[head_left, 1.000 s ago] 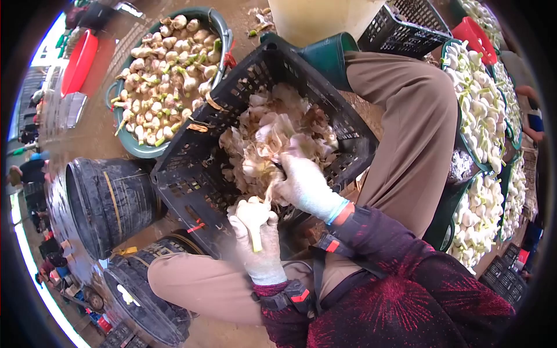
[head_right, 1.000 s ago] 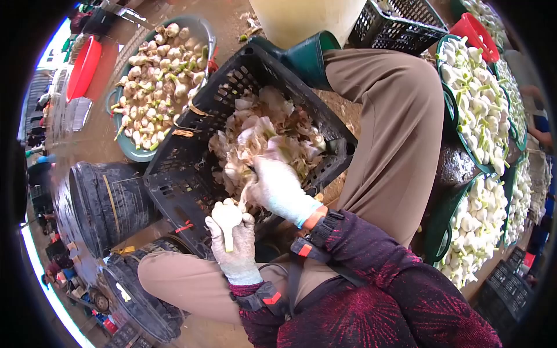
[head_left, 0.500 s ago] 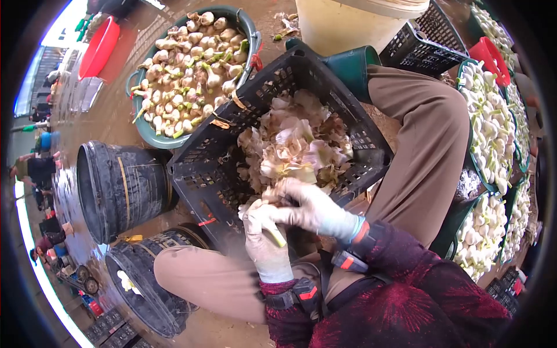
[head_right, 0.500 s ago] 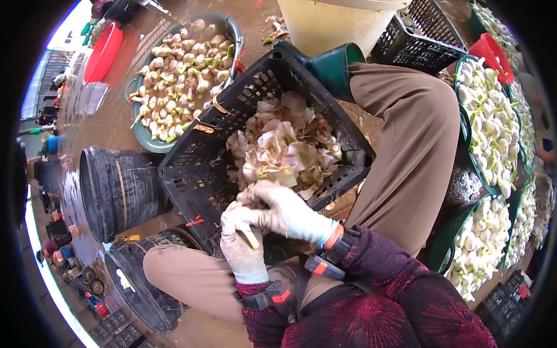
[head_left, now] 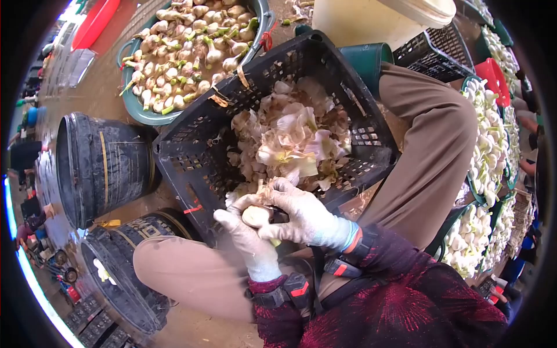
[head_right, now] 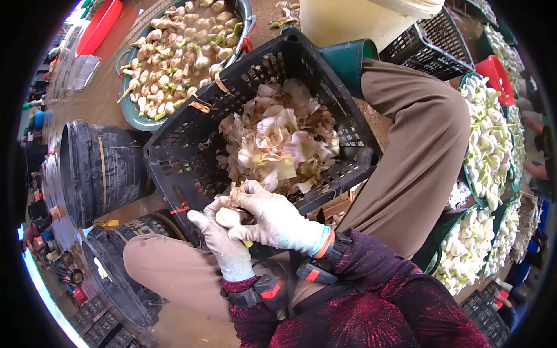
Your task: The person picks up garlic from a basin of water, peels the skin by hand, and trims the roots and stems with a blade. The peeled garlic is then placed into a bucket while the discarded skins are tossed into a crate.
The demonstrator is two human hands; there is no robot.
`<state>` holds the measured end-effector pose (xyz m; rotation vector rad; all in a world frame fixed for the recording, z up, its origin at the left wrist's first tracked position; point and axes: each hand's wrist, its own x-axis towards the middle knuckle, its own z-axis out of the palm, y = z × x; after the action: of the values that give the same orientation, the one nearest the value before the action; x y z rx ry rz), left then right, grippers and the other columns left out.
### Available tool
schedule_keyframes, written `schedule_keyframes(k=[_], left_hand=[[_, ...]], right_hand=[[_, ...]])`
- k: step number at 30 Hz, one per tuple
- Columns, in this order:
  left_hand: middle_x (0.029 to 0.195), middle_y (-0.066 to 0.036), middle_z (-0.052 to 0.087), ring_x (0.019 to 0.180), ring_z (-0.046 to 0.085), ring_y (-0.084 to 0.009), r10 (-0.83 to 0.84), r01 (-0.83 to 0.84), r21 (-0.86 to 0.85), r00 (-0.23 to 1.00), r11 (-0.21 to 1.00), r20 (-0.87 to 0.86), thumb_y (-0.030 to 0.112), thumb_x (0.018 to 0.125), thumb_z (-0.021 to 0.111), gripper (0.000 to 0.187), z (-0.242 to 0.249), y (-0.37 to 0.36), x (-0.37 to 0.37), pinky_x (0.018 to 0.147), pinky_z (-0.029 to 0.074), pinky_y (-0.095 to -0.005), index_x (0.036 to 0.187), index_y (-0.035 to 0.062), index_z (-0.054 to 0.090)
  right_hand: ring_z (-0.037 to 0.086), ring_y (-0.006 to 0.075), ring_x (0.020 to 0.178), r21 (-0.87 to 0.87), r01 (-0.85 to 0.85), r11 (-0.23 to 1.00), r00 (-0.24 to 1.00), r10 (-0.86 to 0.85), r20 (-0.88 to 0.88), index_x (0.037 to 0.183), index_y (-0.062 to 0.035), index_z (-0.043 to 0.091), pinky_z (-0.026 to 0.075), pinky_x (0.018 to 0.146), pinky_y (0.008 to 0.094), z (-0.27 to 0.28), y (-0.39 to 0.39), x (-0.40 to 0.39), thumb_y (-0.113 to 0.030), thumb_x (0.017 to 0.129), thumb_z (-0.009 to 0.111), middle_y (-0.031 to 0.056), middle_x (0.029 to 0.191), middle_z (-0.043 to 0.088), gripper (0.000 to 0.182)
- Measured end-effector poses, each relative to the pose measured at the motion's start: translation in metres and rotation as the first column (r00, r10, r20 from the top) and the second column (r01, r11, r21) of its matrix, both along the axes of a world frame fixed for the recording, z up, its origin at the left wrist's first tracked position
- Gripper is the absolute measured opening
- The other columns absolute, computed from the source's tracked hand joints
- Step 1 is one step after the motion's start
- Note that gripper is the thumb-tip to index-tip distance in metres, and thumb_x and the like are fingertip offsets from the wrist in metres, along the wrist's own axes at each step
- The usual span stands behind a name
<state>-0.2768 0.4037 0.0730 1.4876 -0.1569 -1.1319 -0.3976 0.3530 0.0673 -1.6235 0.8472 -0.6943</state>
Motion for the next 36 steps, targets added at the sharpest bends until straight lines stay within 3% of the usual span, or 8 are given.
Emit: schedule_keyframes(k=[9,13,15,19,25,27,29,36], left_hand=[[0.088,-0.005,0.055,0.079,0.055,-0.0141,0.121,-0.075,-0.145,0.932,0.987,0.342,0.07,0.092,0.033,0.072,-0.02,0.002,-0.017,0.076,0.049,-0.0303,0.102,0.0005,0.052],[0.097,-0.005,0.054,0.092,0.053,-0.0154,-0.033,0.028,-0.098,0.998,0.995,-0.056,0.057,0.098,0.037,0.058,-0.003,0.0,-0.008,0.086,0.044,-0.0315,0.097,0.0019,0.054],[0.086,0.002,0.052,0.08,0.05,-0.0101,-0.375,0.406,-0.122,0.902,0.906,0.215,0.022,0.092,0.052,0.018,0.003,-0.004,-0.007,0.071,0.043,-0.0289,0.092,0.0045,0.057],[0.089,0.002,0.052,0.081,0.047,-0.0069,-0.101,0.174,-0.231,0.95,0.957,0.296,0.016,0.094,0.055,0.012,-0.031,0.005,-0.025,0.072,0.043,-0.0239,0.098,0.0049,0.057],[0.082,-0.005,0.064,0.066,0.058,-0.0101,0.167,-0.201,-0.12,0.955,0.972,-0.243,0.04,0.099,0.051,0.042,-0.028,-0.001,-0.015,0.065,0.049,-0.0255,0.095,-0.0001,0.063],[0.073,-0.005,0.062,0.06,0.059,-0.0132,-0.128,-0.065,-0.332,0.839,0.941,-0.529,0.053,0.095,0.049,0.054,-0.069,0.014,0.011,0.056,0.049,-0.0249,0.09,0.001,0.064],[0.069,-0.005,0.062,0.056,0.058,-0.0137,0.33,-0.353,-0.009,0.883,0.936,-0.333,0.058,0.094,0.047,0.059,-0.031,-0.007,-0.007,0.053,0.048,-0.0249,0.091,0.002,0.063],[0.059,-0.002,0.053,0.045,0.05,-0.0126,0.234,-0.26,-0.062,0.932,0.964,-0.276,0.066,0.09,0.047,0.062,-0.032,-0.013,-0.015,0.045,0.04,-0.0248,0.084,0.0048,0.055]], right_hand=[[0.055,0.026,0.074,0.089,0.126,0.988,0.989,-0.132,0.069,0.086,-0.0018,0.063,0.045,0.068,0.037,0.009,0.001,0.017,-0.014,0.083,0.069,0.0113,0.075,0.055,0.014],[0.059,0.0211,0.069,0.414,0.293,0.862,0.956,-0.275,-0.104,0.083,0.0027,0.061,0.047,0.064,0.0353,-0.004,-0.005,0.022,-0.024,0.088,0.062,0.015,0.076,0.063,0.027],[0.059,0.0189,0.071,0.495,0.3,0.816,0.952,-0.291,-0.098,0.084,0.0032,0.062,0.047,0.065,0.0343,-0.012,-0.01,0.012,-0.026,0.088,0.063,0.0142,0.076,0.064,0.03],[0.056,0.0103,0.073,0.473,0.383,0.794,0.922,-0.364,-0.135,0.082,-0.001,0.061,0.046,0.065,0.027,-0.012,-0.009,0.013,-0.014,0.09,0.063,0.0049,0.077,0.063,0.016],[0.052,0.0084,0.068,0.206,0.263,0.943,0.948,-0.292,0.127,0.094,0.0003,0.059,0.045,0.063,0.0242,-0.012,0.01,0.024,-0.016,0.094,0.061,0.0034,0.081,0.061,0.016],[0.05,0.005,0.071,0.541,0.169,0.824,0.935,-0.308,0.176,0.099,-0.0024,0.06,0.042,0.063,0.0195,-0.009,0.003,0.011,-0.019,0.092,0.064,0.0005,0.085,0.06,0.018],[0.05,0.0056,0.071,0.537,0.09,0.839,0.936,-0.255,0.241,0.099,-0.0011,0.061,0.043,0.065,0.0189,0.012,0.0,0.006,-0.022,0.091,0.067,-0.0016,0.084,0.06,0.023],[0.051,0.0072,0.068,0.438,0.193,0.878,0.933,-0.302,0.194,0.091,-0.0014,0.062,0.042,0.061,0.0219,-0.005,0.0,0.01,-0.02,0.093,0.063,-0.0019,0.078,0.059,0.019]])
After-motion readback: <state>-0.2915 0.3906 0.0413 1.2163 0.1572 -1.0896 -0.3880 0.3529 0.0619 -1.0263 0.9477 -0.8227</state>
